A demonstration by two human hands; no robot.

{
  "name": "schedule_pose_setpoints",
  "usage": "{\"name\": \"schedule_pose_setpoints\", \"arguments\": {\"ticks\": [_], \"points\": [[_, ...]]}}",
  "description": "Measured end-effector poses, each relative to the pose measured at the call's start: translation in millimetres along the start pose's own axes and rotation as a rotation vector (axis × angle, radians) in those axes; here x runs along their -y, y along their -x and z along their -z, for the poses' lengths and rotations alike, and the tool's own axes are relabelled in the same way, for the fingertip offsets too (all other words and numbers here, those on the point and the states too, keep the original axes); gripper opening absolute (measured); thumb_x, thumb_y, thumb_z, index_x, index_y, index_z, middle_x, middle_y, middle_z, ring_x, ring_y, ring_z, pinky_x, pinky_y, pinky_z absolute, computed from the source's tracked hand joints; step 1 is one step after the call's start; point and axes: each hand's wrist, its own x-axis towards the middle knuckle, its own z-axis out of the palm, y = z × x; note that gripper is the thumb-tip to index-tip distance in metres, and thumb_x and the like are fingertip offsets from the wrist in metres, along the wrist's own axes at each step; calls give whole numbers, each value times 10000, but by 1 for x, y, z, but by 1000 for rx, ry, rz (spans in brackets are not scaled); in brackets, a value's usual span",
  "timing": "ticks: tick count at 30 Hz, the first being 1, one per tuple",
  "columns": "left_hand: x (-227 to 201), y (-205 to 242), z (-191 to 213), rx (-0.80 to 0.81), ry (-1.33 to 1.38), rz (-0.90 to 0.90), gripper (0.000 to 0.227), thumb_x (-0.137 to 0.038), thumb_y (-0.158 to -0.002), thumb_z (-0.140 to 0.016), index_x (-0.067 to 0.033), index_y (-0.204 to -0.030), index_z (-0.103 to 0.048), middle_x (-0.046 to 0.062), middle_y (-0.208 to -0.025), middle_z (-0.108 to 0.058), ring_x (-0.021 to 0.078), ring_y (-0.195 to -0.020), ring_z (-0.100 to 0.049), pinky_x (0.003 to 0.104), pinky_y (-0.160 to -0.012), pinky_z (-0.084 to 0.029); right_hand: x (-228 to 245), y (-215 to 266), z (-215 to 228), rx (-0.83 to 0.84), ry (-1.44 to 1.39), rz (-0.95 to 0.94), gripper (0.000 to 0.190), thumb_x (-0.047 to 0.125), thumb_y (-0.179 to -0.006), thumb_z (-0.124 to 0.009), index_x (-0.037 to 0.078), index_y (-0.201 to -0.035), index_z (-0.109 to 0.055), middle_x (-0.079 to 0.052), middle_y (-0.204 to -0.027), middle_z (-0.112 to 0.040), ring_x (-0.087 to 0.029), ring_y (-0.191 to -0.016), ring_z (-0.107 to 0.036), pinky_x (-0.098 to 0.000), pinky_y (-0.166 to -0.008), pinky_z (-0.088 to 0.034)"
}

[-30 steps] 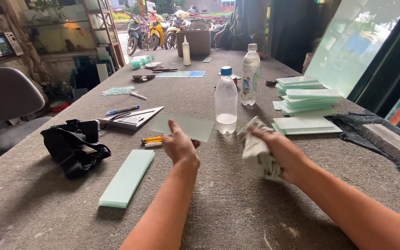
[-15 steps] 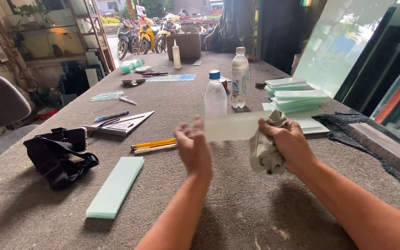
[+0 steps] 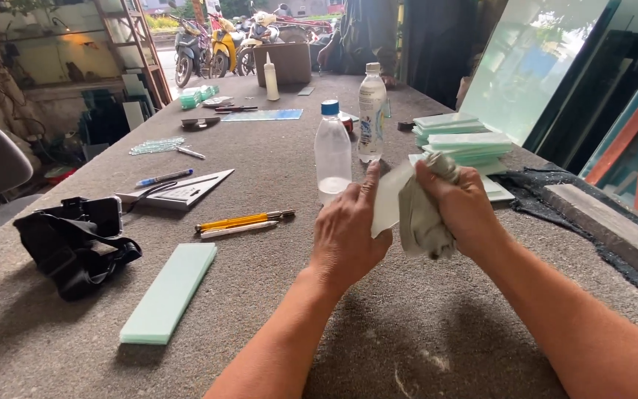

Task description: The person is cleaning small rectangular glass pieces by wiping them individually with a cloth.

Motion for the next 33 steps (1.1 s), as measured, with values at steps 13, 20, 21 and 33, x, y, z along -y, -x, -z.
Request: {"name": "schedule_pose_setpoints", "arguments": {"ticks": [13, 20, 21, 33], "points": [[27, -1, -12, -114, 1995, 831, 998, -889, -1046, -288, -97, -1500, -691, 303, -1446, -701, 427, -1188, -757, 606, -1081, -598, -17, 15, -27, 87, -60, 149, 528, 520, -1185, -502, 266, -1631, -376, -185, -1408, -566, -390, -1330, -583, -576, -1234, -408], [-13, 4, 13, -211, 1787, 800, 866, -779, -1100, -309, -124, -1528, -681, 217, -1483, -734, 321, -1299, -721, 543, -1197, -553, -18, 38, -69, 509, 626, 678, 701, 423, -1161, -508, 100, -1765, -357, -276, -1828, -245, -545, -1677, -118, -654, -1356, -92], [-16, 5, 14, -42, 1689, 914, 985, -874, -1058, -232, -119, -1445, -732, 229, -1359, -779, 384, -1155, -765, 590, -1059, -610, -14, 27, -67, 487, 649, 566, 717, 556, -1138, -366, 183, -1749, -404, -157, -1859, -201, -447, -1698, -11, -661, -1330, 32], [-8, 11, 2, 41, 1708, 1036, 889, -847, -1076, -294, -196, -1556, -663, 149, -1430, -779, 361, -1153, -792, 573, -1022, -651, 9, 67, -42, 733, 456, 395, 930, 776, -1032, -247, 242, -1793, -288, -167, -1892, -59, -465, -1700, 84, -690, -1299, 55]]}}
